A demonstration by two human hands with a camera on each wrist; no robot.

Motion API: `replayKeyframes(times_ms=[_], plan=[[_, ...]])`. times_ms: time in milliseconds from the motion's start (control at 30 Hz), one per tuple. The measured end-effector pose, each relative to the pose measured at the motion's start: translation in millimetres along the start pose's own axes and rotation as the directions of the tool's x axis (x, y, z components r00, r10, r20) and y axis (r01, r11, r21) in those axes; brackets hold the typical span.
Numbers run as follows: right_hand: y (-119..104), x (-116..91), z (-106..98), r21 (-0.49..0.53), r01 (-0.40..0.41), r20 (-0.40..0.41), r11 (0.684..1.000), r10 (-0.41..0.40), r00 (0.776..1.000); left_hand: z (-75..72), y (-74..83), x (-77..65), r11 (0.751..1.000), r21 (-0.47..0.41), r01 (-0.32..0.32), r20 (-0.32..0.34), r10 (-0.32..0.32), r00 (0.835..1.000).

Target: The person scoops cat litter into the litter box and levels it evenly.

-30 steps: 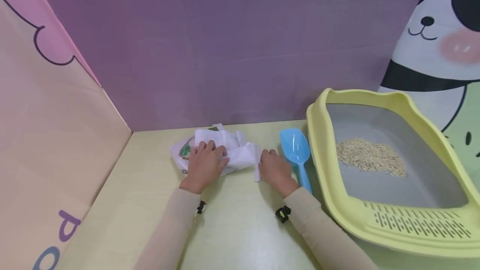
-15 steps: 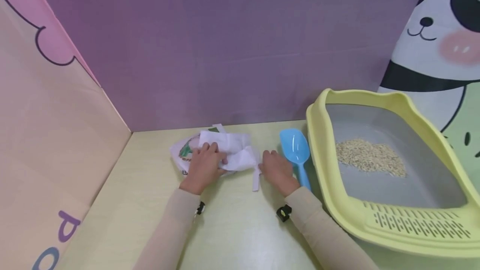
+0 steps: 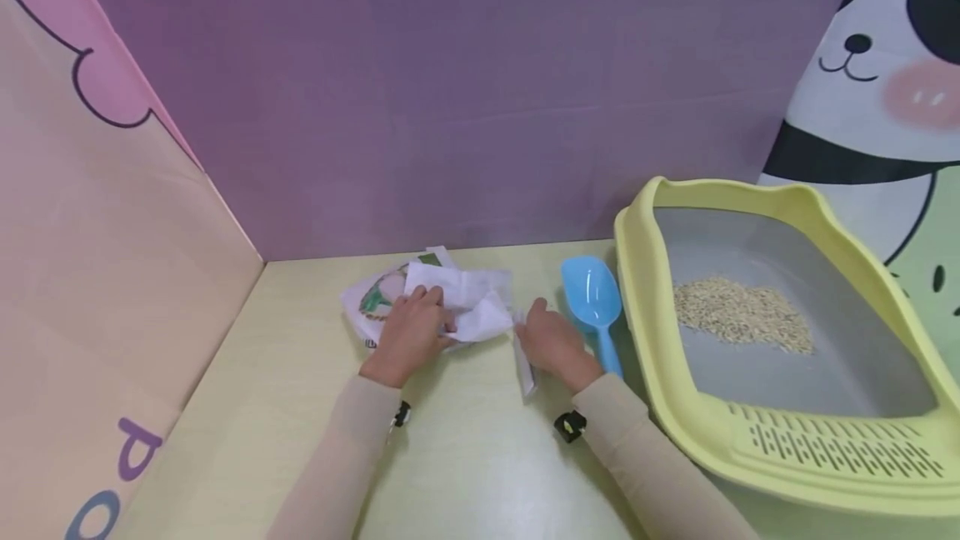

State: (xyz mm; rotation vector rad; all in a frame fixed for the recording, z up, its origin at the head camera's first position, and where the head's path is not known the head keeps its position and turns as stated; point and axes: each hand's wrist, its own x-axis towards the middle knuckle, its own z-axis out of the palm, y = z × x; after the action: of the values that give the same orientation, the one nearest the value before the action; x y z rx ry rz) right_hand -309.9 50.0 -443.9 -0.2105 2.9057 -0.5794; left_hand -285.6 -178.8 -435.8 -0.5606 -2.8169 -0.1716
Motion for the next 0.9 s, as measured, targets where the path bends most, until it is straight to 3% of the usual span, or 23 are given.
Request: replayKeyframes(times_ms=[267,533,700,900], plan=[[-4,-6,-8,-0.048,0.016,-0.075,0.999,-0.019,0.997,-7.5,-5.7,-1.3,0.999,-0.012,-0.034,-0.009,0.034,0.999],[-10,-8,-20,0.090,0.081,-0.198,0.993,-0.061,0.978,-12.1,-12.4,-1.0,0.997,-0.082,0.006,0.002,-0.006,1.000],[-17,-17,-30,0.099,0.234,-0.263,0.967,-0.202,0.944,-12.0,-14.8,0.1,0.995,-0.099,0.006,0.009,-0.005,1.000],[-25,-27,-31,-0.059,0.416,-0.222,0.907,-0.418,0.881,-10.4,-16.3,-0.6,0.996,-0.094,-0.011,-0.005,0.010,1.000]])
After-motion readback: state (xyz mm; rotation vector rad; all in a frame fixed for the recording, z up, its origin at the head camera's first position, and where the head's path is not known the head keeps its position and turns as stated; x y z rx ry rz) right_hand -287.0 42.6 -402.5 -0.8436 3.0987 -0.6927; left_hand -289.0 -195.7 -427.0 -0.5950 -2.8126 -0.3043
